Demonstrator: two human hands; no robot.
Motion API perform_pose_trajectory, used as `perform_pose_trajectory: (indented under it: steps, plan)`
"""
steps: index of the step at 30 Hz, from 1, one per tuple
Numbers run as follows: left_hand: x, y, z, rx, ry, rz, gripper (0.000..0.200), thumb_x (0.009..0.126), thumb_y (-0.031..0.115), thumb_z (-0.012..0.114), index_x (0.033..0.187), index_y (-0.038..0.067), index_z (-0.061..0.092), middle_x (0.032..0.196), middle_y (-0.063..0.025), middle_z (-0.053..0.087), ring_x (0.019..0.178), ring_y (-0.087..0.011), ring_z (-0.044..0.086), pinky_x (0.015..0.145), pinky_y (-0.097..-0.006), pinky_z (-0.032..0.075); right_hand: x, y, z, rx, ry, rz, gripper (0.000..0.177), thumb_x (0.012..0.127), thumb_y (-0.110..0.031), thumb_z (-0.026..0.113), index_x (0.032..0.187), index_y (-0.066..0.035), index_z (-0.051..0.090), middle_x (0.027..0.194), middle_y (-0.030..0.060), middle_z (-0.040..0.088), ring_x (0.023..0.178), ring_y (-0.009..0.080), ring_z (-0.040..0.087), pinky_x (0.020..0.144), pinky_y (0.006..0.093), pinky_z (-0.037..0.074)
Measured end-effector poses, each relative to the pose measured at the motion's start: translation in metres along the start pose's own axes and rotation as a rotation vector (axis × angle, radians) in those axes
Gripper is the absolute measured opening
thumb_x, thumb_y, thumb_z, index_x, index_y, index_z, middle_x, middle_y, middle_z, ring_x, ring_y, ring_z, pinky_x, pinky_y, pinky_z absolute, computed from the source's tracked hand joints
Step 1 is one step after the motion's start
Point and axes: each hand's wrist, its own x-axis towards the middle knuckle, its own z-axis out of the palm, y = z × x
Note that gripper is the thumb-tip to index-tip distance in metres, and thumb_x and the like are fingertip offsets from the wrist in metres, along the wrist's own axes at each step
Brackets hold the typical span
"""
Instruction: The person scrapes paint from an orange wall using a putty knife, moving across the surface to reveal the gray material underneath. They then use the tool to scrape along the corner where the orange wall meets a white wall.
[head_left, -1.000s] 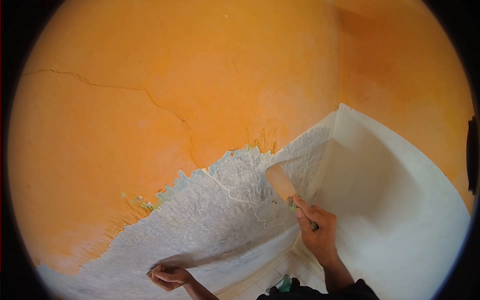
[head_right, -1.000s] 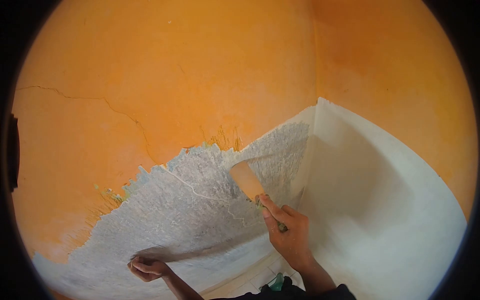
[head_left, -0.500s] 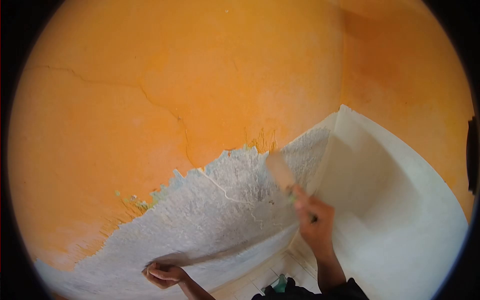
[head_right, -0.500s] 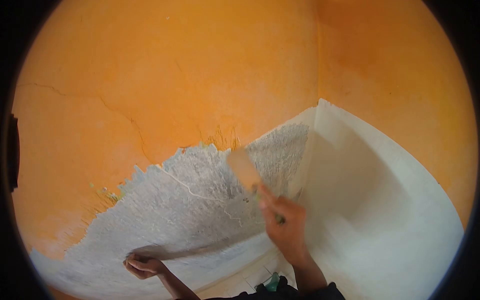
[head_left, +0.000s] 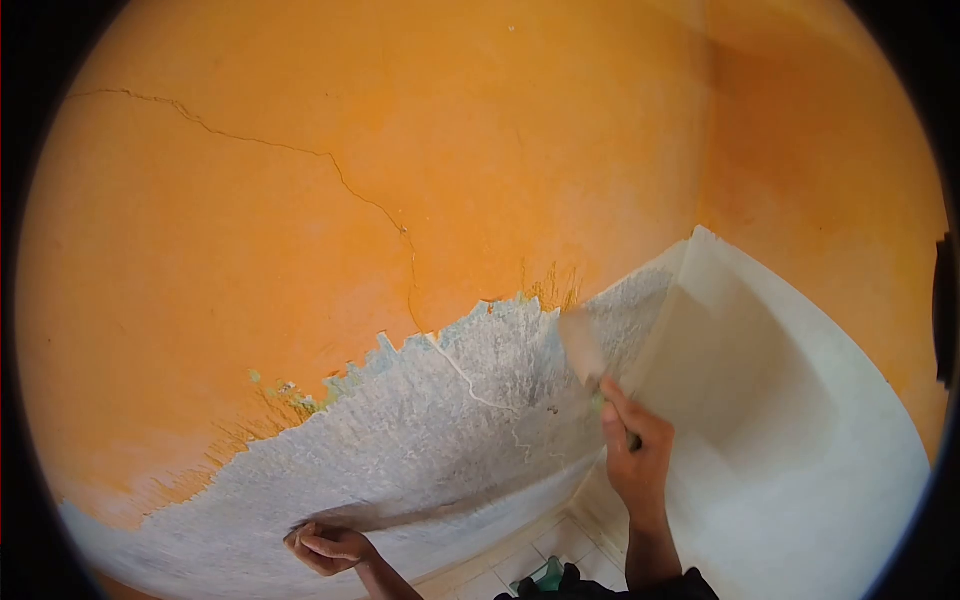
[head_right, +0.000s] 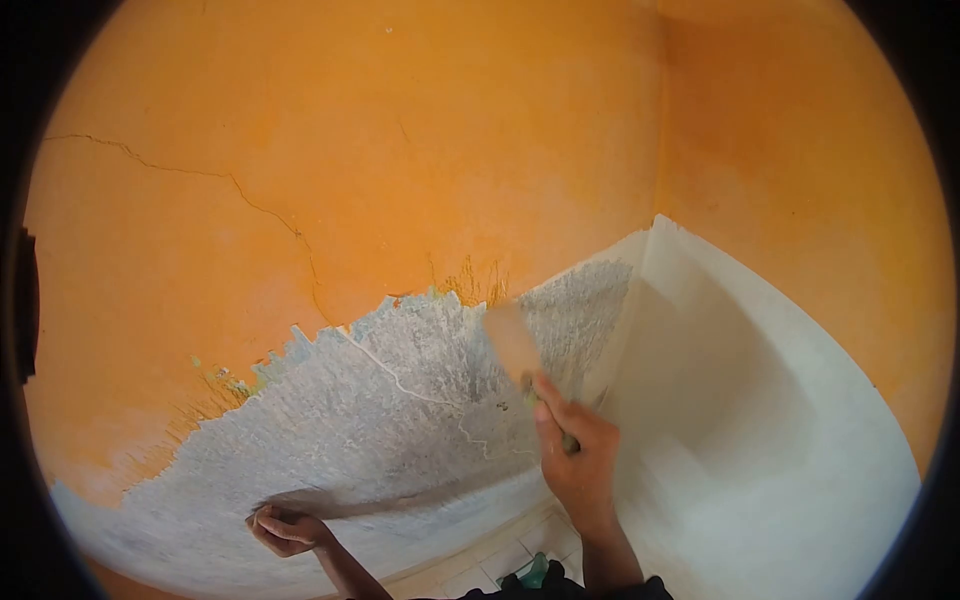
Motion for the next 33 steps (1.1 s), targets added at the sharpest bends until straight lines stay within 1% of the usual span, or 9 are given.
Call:
perform_pose_trajectory:
  steps: [4,7,10,13,15,17,22,28,33]
  plan:
    - [0.004,0.004,0.005,0.026,0.018,0.009,0.029,0.095,0.017,0.042,0.073,0.000,0.049,0.070,-0.0050,0.043,0.059,-0.0144,0.038,0.051,-0.0267,0.029,-0.004,-0.011,-0.009,-0.044,-0.061,-0.016,0.030,0.085,-0.005,0.062,0.115,-0.005,0.065,0.061,0.0083,0.054,0.055,0.0082,0.046,0.049,0.0257,0.034]
    - [0.004,0.003,0.004,-0.061,0.021,0.044,0.028,0.094,0.016,0.042,0.071,0.000,0.049,0.069,-0.0048,0.042,0.058,-0.0141,0.037,0.050,-0.0265,0.028,-0.014,0.004,-0.001,-0.058,-0.003,-0.009,0.030,0.085,-0.005,0.062,0.116,-0.005,0.064,0.062,0.0082,0.055,0.055,0.0084,0.046,0.050,0.0250,0.036]
    - [0.002,0.002,0.001,-0.023,-0.009,0.026,0.028,0.094,0.016,0.042,0.072,0.001,0.049,0.069,-0.0046,0.042,0.059,-0.0139,0.037,0.052,-0.0264,0.028,0.016,-0.021,-0.003,-0.037,0.031,0.026,0.031,0.085,-0.005,0.062,0.116,-0.006,0.064,0.064,0.0089,0.057,0.055,0.0089,0.047,0.052,0.0246,0.038]
    - [0.003,-0.002,0.003,-0.037,0.019,0.024,0.028,0.094,0.017,0.043,0.073,0.001,0.049,0.069,-0.0047,0.041,0.060,-0.0142,0.037,0.052,-0.0261,0.028,-0.019,0.001,-0.007,-0.051,-0.079,0.046,0.031,0.085,-0.005,0.062,0.116,-0.005,0.064,0.063,0.0085,0.057,0.055,0.0094,0.047,0.054,0.0243,0.040]
    - [0.004,0.005,0.005,-0.039,0.033,0.042,0.028,0.094,0.017,0.043,0.072,0.001,0.049,0.069,-0.0046,0.042,0.059,-0.0145,0.037,0.051,-0.0261,0.028,0.002,0.000,0.002,-0.042,0.026,-0.103,0.031,0.085,-0.005,0.061,0.116,-0.004,0.064,0.064,0.0093,0.058,0.055,0.0090,0.048,0.054,0.0243,0.040]
    - [0.003,0.003,0.000,-0.011,0.017,0.024,0.028,0.094,0.017,0.043,0.073,0.001,0.049,0.069,-0.0044,0.042,0.060,-0.0144,0.038,0.052,-0.0261,0.029,0.005,-0.005,0.000,-0.033,0.053,-0.120,0.030,0.085,-0.005,0.061,0.115,-0.004,0.064,0.066,0.0106,0.060,0.057,0.0089,0.050,0.055,0.0241,0.040]
    - [0.003,0.000,0.002,-0.070,0.050,0.031,0.027,0.093,0.016,0.044,0.072,0.001,0.049,0.068,-0.0046,0.042,0.060,-0.0145,0.038,0.053,-0.0257,0.028,-0.016,0.001,-0.006,-0.039,-0.062,0.080,0.029,0.085,-0.004,0.061,0.113,-0.003,0.065,0.070,0.0133,0.064,0.058,0.0092,0.053,0.055,0.0240,0.041]
    - [0.000,-0.003,-0.002,-0.077,0.044,-0.007,0.026,0.093,0.017,0.044,0.074,0.000,0.050,0.073,-0.0059,0.045,0.062,-0.0153,0.039,0.054,-0.0270,0.029,-0.010,-0.002,-0.010,-0.068,-0.067,0.065,0.029,0.085,-0.003,0.061,0.113,-0.004,0.066,0.060,0.0072,0.054,0.054,0.0078,0.044,0.052,0.0236,0.036]
    - [0.003,-0.001,-0.002,-0.054,0.034,-0.002,0.027,0.094,0.018,0.044,0.075,0.000,0.051,0.073,-0.0058,0.045,0.065,-0.0166,0.042,0.056,-0.0268,0.033,-0.009,0.006,-0.015,0.028,-0.073,0.067,0.028,0.085,-0.004,0.062,0.113,-0.005,0.066,0.061,0.0083,0.056,0.054,0.0084,0.045,0.052,0.0235,0.037]
